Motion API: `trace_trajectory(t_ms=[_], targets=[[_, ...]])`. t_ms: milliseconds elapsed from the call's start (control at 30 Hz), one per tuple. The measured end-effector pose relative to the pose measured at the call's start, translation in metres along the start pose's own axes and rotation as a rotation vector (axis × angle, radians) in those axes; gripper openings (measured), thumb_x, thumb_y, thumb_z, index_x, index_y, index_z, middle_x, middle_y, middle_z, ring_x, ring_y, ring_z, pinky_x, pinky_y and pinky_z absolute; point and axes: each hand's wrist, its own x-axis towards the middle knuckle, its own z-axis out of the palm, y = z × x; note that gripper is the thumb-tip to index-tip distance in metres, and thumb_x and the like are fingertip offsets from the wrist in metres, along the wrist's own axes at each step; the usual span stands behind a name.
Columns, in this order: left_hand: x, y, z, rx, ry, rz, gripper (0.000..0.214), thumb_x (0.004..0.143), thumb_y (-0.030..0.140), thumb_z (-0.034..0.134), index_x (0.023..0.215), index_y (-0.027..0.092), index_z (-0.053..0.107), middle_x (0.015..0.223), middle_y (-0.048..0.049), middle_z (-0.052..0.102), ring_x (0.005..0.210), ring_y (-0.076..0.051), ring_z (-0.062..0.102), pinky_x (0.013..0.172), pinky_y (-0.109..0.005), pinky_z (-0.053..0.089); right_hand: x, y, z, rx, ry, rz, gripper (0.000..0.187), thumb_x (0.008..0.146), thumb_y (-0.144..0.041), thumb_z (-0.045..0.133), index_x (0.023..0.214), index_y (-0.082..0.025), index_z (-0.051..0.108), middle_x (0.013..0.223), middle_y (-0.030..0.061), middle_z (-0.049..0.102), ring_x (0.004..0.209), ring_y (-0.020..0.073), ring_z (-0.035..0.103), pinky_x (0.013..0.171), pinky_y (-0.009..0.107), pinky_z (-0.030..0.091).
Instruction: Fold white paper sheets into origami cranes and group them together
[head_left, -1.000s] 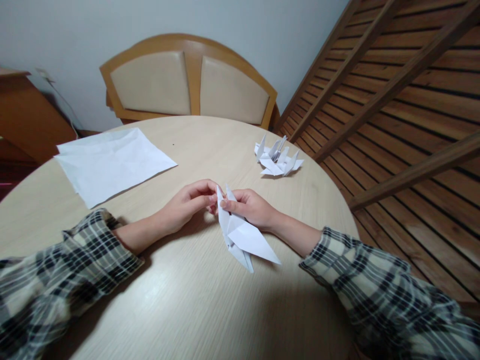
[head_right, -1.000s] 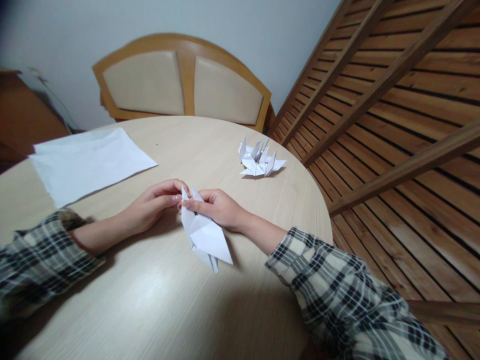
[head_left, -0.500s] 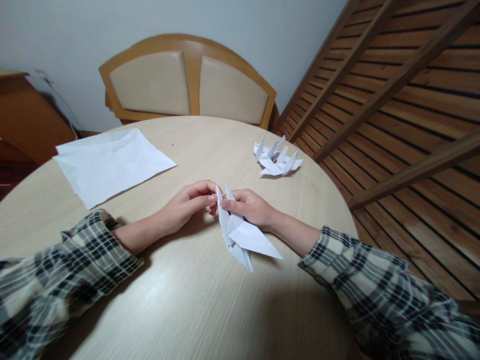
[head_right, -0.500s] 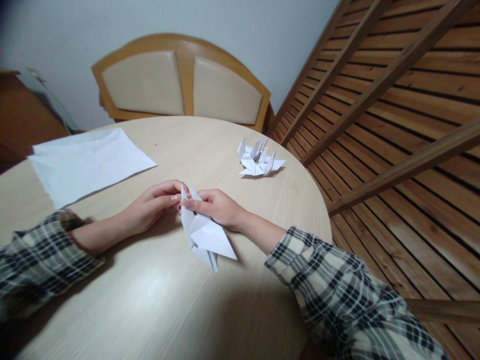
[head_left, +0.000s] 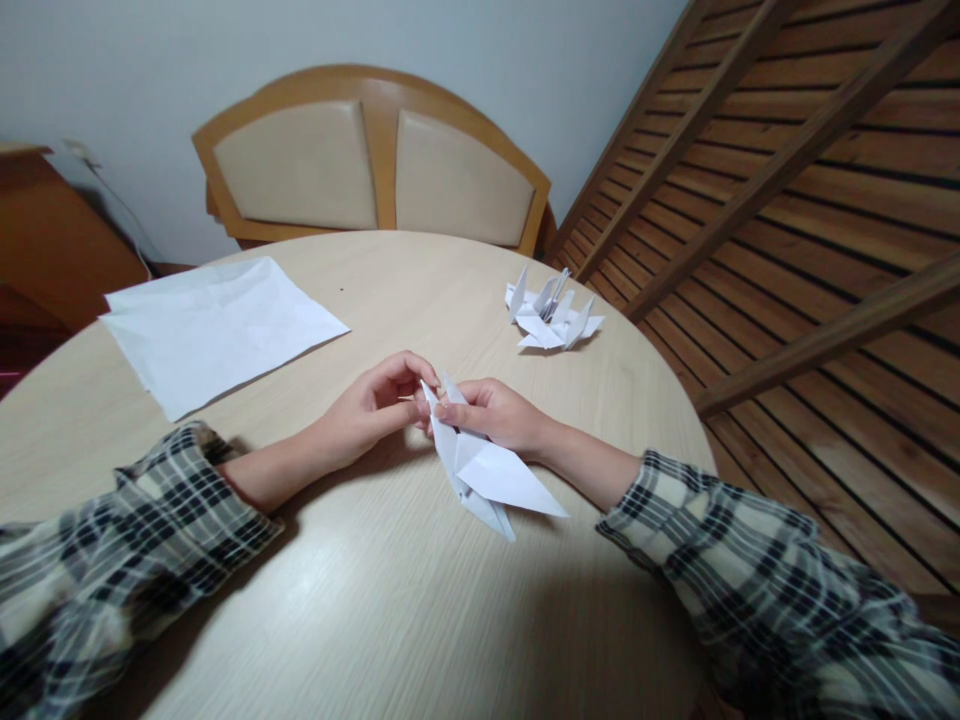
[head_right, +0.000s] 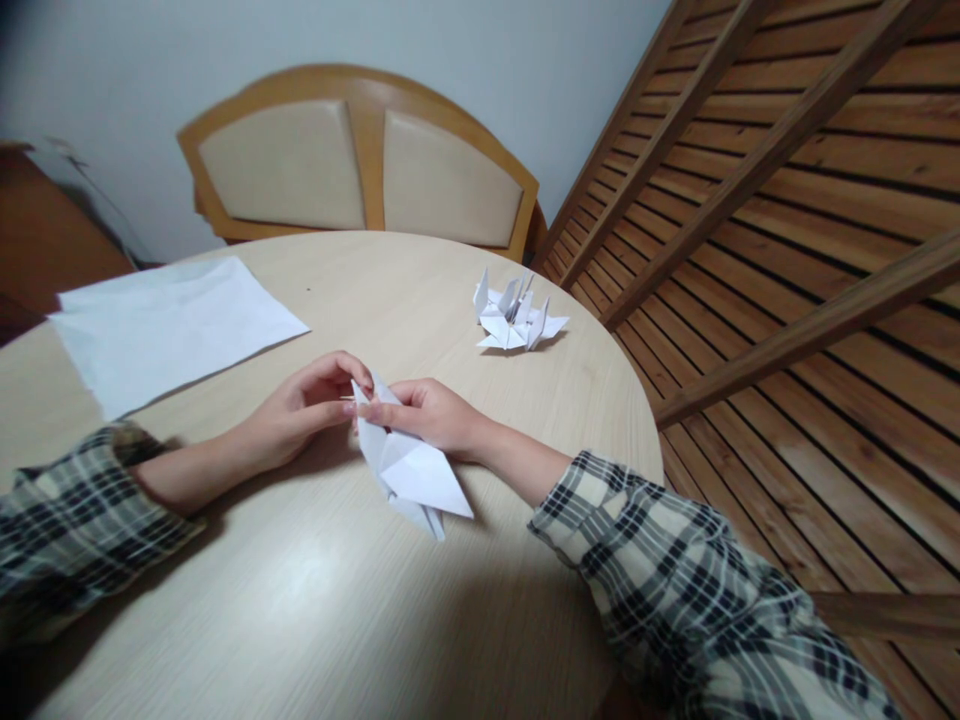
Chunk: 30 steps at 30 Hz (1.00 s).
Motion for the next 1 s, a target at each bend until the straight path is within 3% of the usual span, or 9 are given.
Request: trace_trajectory(t_ms=[133,333,533,800,1000], targets=[[0.0,0.002,-0.002,0.152,0.019,0.082,0.013,0.087,0.026,0.074,0.089,0.017,0.064,0.083,-0.0021,0.067,0.07,-0.012,0.063,0.062,-0.023,0.052,-0.001,-0.004,0.001,-0.045,0.033,-0.029,0.058,0.071,-0.07,0.076,0.084,-0.014,0.066,0.062,-0.0049,0.054,0.049,0.0067,0.042,0.045,0.021,0.028],[-0.001,0.01,-0.004,0.516,0.071,0.198,0.005,0.089,0.024,0.068,0.089,0.019,0.069,0.09,-0.0048,0.067,0.081,-0.015,0.062,0.068,-0.024,0.052,-0.002,-0.013,0.005,-0.243,0.134,-0.182,0.057,0.076,-0.072,0.07,0.068,-0.018,0.054,0.061,-0.0062,0.042,0.054,0.0075,0.037,0.049,0.023,0.027],[0.0,0.013,-0.001,0.728,0.129,0.304,0.005,0.089,0.023,0.064,0.085,0.021,0.067,0.082,-0.0033,0.066,0.074,-0.015,0.059,0.063,-0.026,0.047,-0.005,-0.015,0.007,-0.363,0.229,-0.232,0.057,0.08,-0.074,0.064,0.07,-0.017,0.058,0.068,-0.0026,0.048,0.062,0.0098,0.041,0.055,0.024,0.032],[0.0,0.016,0.001,0.83,0.209,0.39,0.013,0.088,0.026,0.067,0.076,0.022,0.063,0.073,-0.0019,0.063,0.068,-0.016,0.057,0.063,-0.029,0.045,-0.001,-0.01,0.004,-0.233,0.193,-0.208,0.06,0.079,-0.078,0.061,0.068,-0.019,0.052,0.063,-0.0046,0.044,0.057,0.0089,0.039,0.051,0.024,0.029],[-0.002,0.017,0.003,0.868,0.193,0.378,0.013,0.088,0.026,0.065,0.076,0.022,0.065,0.073,-0.002,0.064,0.067,-0.016,0.057,0.063,-0.028,0.045,0.0,-0.01,0.006,-0.136,0.178,-0.156,0.061,0.073,-0.078,0.068,0.072,-0.019,0.054,0.065,-0.0053,0.046,0.057,0.0081,0.039,0.051,0.023,0.03]])
